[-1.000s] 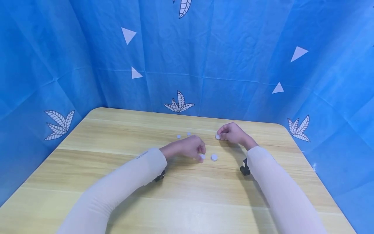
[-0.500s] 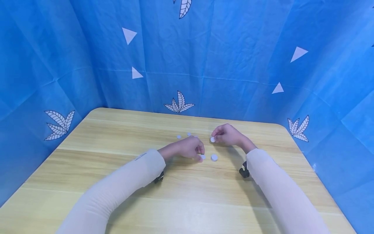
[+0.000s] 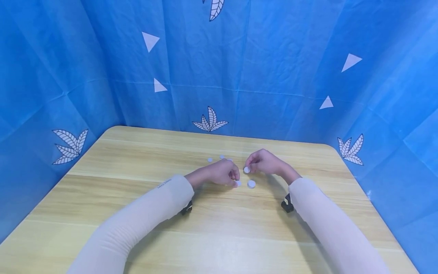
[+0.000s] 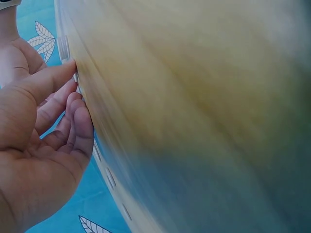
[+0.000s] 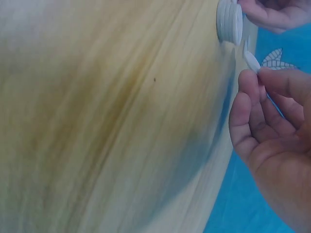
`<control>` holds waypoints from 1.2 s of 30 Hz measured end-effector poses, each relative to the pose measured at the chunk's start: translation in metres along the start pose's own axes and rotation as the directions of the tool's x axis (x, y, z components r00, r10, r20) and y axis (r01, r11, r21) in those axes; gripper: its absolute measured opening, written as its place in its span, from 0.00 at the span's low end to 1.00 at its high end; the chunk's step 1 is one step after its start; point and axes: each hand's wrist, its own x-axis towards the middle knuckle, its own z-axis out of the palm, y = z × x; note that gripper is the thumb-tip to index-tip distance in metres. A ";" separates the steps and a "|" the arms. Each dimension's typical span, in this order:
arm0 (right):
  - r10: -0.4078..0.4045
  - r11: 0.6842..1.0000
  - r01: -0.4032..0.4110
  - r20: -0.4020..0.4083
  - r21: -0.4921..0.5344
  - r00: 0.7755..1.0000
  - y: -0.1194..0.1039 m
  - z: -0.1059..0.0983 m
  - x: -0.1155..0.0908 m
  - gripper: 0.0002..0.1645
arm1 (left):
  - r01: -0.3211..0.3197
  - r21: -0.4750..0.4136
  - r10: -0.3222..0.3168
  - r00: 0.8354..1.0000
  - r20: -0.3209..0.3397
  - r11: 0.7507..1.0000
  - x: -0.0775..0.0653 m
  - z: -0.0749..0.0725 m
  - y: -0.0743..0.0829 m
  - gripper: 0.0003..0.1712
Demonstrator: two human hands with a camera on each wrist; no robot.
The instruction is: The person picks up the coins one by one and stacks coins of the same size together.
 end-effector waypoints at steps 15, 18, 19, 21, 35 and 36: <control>-0.025 0.998 0.020 0.079 0.055 0.997 -0.011 0.009 0.001 0.09 | 0.016 0.027 -0.015 1.000 -0.022 1.000 0.000 0.003 -0.002 0.06; -0.017 0.998 0.010 0.100 0.062 0.995 -0.011 0.010 0.002 0.09 | 0.015 0.029 -0.014 0.999 -0.031 0.999 -0.001 0.004 -0.002 0.06; -0.016 0.998 0.010 0.105 0.064 0.994 -0.011 0.010 0.002 0.09 | 0.016 0.028 -0.015 0.999 -0.035 0.999 -0.002 0.004 -0.002 0.06; -0.012 0.997 0.003 0.119 0.071 0.993 -0.011 0.011 0.003 0.09 | 0.019 0.021 -0.018 0.999 -0.042 1.000 -0.002 0.005 -0.001 0.06; 0.001 0.996 -0.014 0.144 0.087 0.990 -0.011 0.021 0.004 0.14 | 0.079 0.023 -0.076 0.992 -0.097 0.997 -0.006 0.008 0.005 0.06; 0.005 0.996 -0.017 0.143 0.084 0.990 -0.012 0.022 0.004 0.14 | 0.084 0.027 -0.081 0.992 -0.098 0.996 -0.006 0.009 0.005 0.06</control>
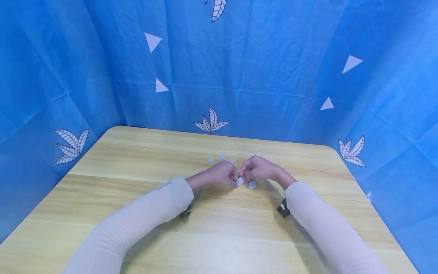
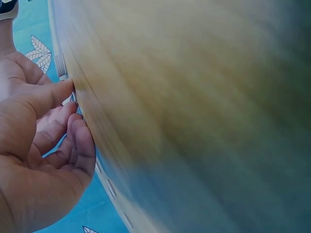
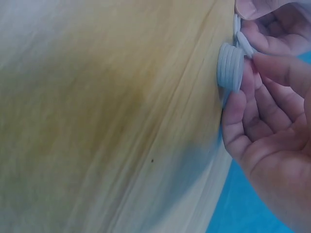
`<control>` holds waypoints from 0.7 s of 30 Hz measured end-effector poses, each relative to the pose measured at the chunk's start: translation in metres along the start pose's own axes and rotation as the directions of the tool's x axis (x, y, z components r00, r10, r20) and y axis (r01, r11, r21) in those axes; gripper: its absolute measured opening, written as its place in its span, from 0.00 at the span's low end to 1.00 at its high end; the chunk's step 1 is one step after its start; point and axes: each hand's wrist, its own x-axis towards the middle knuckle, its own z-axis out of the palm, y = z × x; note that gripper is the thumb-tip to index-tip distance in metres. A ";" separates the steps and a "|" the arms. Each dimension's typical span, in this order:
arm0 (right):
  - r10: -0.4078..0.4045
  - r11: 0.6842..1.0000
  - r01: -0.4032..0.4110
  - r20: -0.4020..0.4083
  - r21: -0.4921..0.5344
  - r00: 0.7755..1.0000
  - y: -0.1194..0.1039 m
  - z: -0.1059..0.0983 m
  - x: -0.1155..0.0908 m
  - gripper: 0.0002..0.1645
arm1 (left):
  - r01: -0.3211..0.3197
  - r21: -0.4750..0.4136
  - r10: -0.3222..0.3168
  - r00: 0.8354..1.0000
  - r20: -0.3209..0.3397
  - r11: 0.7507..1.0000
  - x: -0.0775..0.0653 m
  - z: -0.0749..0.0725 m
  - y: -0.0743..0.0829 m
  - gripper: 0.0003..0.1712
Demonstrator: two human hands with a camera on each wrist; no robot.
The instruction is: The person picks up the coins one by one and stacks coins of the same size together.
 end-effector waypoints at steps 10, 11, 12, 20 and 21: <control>0.001 1.000 -0.001 0.010 -0.017 1.000 0.001 0.007 0.001 0.14 | -0.016 0.025 0.016 1.000 -0.017 1.000 -0.001 -0.001 -0.001 0.08; -0.002 1.000 0.003 0.010 -0.025 1.000 0.002 0.007 0.001 0.14 | -0.019 0.025 0.019 1.000 -0.018 1.000 -0.001 -0.001 -0.001 0.08; -0.005 0.999 0.005 0.009 -0.032 1.000 0.002 0.008 0.002 0.14 | -0.020 0.030 0.021 1.000 -0.018 0.999 -0.001 -0.001 -0.002 0.08; -0.007 0.998 0.007 0.002 -0.065 1.000 0.003 0.009 0.002 0.13 | -0.028 0.054 0.029 1.000 -0.013 0.998 0.001 -0.001 -0.003 0.08; -0.009 0.998 0.009 0.004 -0.064 1.000 0.003 0.008 0.002 0.13 | -0.029 0.059 0.030 0.999 -0.012 0.998 0.001 -0.001 -0.003 0.08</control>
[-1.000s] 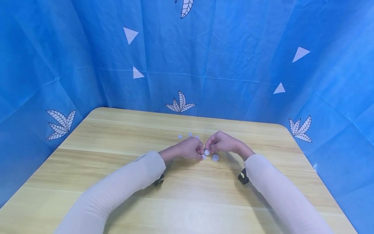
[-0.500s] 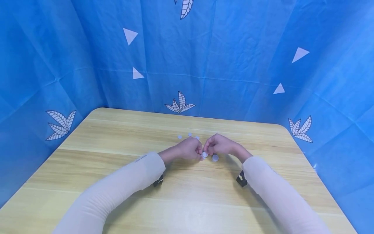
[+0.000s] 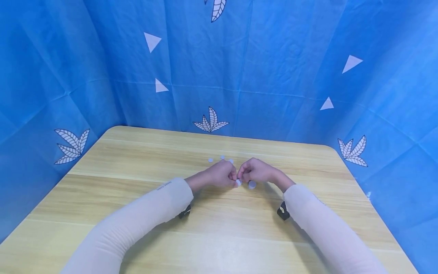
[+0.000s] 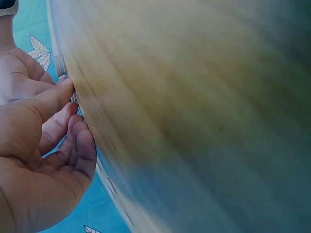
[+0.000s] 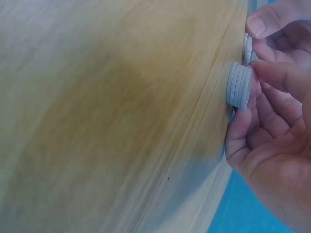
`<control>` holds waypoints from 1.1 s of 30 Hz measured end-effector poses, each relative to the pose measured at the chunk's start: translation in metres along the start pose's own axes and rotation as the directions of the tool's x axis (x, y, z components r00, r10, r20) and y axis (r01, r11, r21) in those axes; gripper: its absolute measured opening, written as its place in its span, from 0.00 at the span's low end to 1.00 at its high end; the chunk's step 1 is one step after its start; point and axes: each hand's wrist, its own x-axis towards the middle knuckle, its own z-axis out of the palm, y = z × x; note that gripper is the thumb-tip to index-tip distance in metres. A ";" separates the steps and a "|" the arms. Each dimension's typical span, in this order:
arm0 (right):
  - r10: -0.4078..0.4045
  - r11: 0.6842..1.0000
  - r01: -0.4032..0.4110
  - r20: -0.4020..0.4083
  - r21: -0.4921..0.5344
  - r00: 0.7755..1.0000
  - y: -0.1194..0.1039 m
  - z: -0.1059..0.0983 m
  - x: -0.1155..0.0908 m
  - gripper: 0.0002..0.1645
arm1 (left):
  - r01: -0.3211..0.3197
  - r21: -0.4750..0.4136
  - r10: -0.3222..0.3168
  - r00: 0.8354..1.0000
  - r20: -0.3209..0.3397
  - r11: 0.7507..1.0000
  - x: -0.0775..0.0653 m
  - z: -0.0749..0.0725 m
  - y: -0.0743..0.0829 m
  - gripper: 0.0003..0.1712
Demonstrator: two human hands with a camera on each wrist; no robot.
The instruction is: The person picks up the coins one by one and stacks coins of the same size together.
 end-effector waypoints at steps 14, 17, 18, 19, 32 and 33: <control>0.029 0.999 -0.029 -0.002 0.029 1.000 0.002 0.000 -0.002 0.10 | 0.007 -0.005 -0.006 1.000 0.011 1.000 -0.002 -0.003 0.003 0.06; 0.019 1.000 -0.019 -0.004 0.019 1.000 0.001 0.001 -0.002 0.10 | 0.009 0.000 -0.009 1.000 0.013 1.000 -0.002 -0.003 0.004 0.05; 0.013 1.000 -0.013 -0.004 0.018 1.000 0.001 0.001 -0.002 0.10 | 0.010 -0.001 -0.010 1.000 0.014 1.000 -0.003 -0.003 0.004 0.05; 0.006 1.000 -0.006 -0.004 0.015 1.000 0.001 0.002 -0.003 0.10 | 0.011 0.001 -0.011 1.000 0.015 1.000 -0.003 -0.004 0.004 0.05; -0.015 1.000 0.015 -0.041 -0.007 0.999 -0.001 0.009 -0.008 0.08 | 0.016 -0.005 -0.016 1.000 0.022 1.000 -0.005 -0.006 0.008 0.04; -0.011 1.000 0.010 -0.045 -0.005 0.999 -0.001 0.010 -0.008 0.08 | 0.014 -0.002 -0.014 1.000 0.022 1.000 -0.005 -0.006 0.008 0.04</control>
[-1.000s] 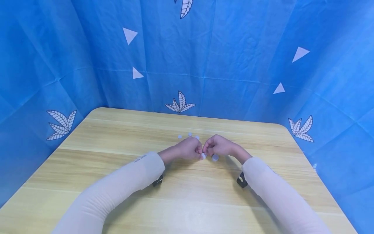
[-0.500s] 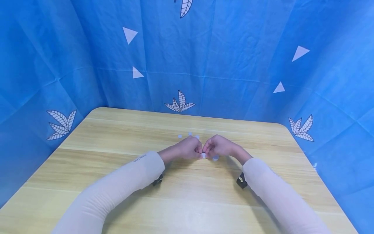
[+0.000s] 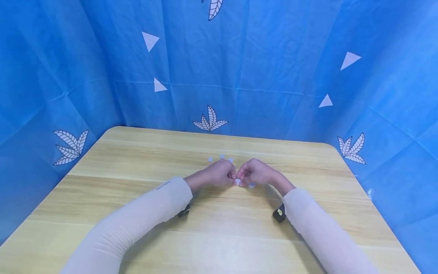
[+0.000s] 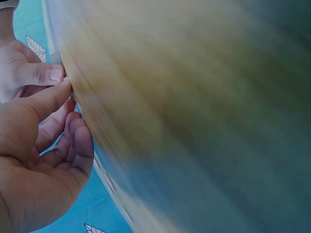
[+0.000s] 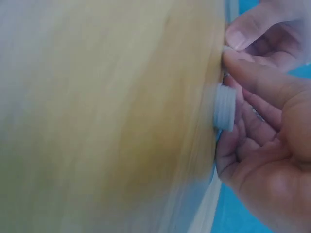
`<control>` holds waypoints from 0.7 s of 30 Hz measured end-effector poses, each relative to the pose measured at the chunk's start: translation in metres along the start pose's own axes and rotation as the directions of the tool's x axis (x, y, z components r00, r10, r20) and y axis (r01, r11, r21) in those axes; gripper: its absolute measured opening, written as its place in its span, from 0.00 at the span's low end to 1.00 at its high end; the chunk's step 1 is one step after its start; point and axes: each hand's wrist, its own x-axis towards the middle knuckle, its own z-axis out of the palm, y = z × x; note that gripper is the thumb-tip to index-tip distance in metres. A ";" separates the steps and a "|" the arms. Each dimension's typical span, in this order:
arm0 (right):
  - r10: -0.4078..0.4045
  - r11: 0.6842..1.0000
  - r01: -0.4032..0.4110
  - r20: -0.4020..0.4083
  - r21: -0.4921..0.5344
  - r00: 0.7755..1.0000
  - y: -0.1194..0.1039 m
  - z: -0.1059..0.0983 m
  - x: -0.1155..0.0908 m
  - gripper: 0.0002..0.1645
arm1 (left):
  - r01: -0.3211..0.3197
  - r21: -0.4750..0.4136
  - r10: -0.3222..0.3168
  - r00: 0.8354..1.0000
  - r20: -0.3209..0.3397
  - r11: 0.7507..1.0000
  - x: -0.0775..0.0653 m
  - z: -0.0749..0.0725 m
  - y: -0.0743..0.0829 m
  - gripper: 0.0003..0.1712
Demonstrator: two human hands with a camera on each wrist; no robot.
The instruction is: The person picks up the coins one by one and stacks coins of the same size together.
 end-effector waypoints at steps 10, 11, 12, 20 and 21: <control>0.011 1.000 -0.011 -0.072 0.002 0.997 0.000 0.008 -0.004 0.09 | -0.006 -0.008 0.006 1.000 -0.014 1.000 0.001 0.003 -0.002 0.05; 0.009 1.000 -0.008 -0.076 0.003 0.997 0.000 0.009 -0.005 0.09 | -0.005 -0.011 0.005 1.000 -0.013 1.000 0.001 0.003 -0.003 0.05; 0.006 1.000 -0.005 -0.078 0.004 0.997 0.000 0.009 -0.005 0.08 | 0.000 -0.014 0.000 1.000 -0.008 1.000 0.001 0.003 -0.002 0.05; 0.008 1.000 -0.008 -0.083 -0.008 0.996 0.000 0.009 -0.005 0.08 | -0.054 -0.048 0.053 0.998 -0.014 0.997 0.003 -0.008 -0.013 0.02; 0.011 1.000 -0.011 -0.083 -0.007 0.996 0.000 0.009 -0.005 0.08 | -0.053 -0.061 0.052 0.998 -0.024 0.997 0.003 -0.011 -0.014 0.03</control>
